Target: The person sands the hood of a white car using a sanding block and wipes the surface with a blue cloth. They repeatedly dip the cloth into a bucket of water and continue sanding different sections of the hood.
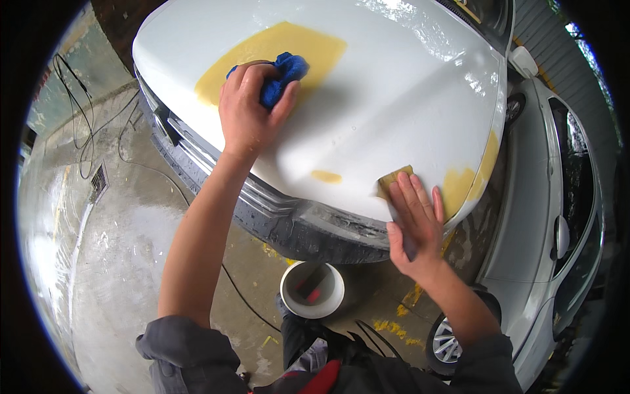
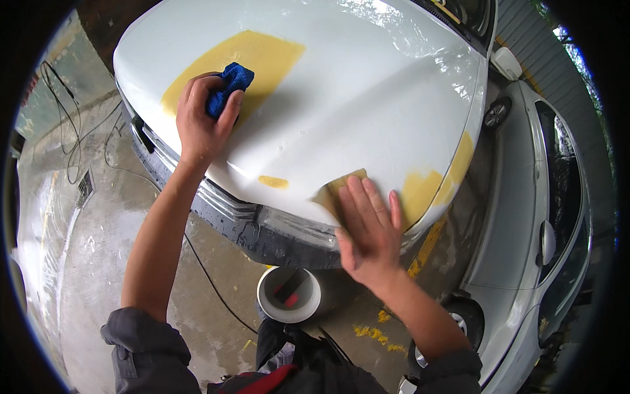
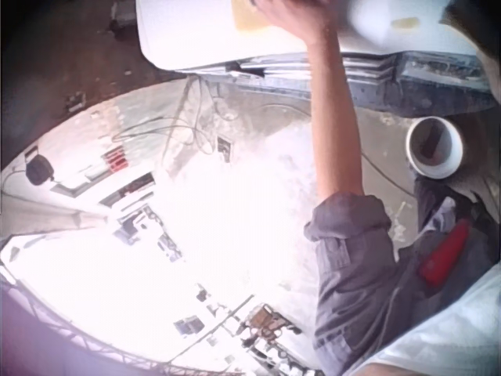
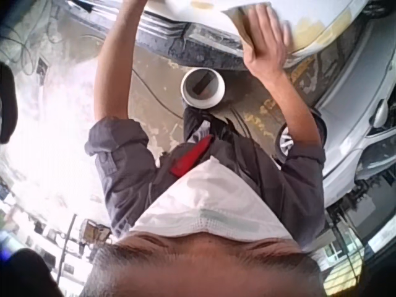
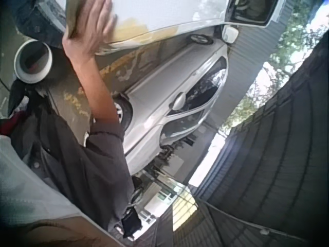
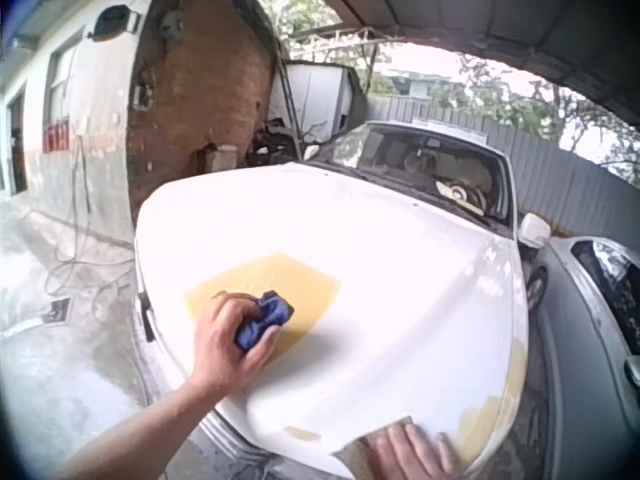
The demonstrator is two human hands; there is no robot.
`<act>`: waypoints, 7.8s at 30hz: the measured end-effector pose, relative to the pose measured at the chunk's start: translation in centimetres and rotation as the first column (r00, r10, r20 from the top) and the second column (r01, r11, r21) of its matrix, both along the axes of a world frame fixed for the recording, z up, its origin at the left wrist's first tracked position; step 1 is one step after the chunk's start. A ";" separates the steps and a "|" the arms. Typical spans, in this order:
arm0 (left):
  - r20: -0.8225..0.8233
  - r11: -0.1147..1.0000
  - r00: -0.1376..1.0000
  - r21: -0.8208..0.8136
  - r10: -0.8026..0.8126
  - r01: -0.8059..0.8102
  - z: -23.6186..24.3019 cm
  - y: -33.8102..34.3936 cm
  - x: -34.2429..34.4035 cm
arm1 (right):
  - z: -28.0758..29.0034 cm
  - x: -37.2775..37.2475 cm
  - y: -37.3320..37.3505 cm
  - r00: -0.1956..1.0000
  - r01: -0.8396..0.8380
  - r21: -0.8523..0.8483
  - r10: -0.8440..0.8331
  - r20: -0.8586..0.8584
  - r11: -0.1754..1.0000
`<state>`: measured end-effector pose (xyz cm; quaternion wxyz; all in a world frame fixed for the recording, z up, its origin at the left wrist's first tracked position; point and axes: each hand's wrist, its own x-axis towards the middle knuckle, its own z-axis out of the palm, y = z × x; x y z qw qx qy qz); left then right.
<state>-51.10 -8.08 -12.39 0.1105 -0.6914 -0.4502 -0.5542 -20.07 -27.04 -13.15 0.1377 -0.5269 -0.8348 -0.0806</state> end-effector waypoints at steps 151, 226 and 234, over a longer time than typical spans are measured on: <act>0.358 0.680 0.606 -0.573 0.710 -0.458 -7.3 -19.5 29.7 | 1.9 -4.2 22.5 0.809 -0.538 0.149 0.558 -0.183 0.830; 0.364 0.767 0.741 -0.562 0.565 -0.308 -6.4 -20.1 23.8 | 2.8 -4.6 21.0 0.803 -0.542 0.130 0.557 -0.213 0.830; 0.317 0.740 0.779 -0.620 0.541 -0.262 -7.2 -21.8 27.2 | 2.7 -4.3 21.0 0.823 -0.518 0.120 0.531 -0.203 0.847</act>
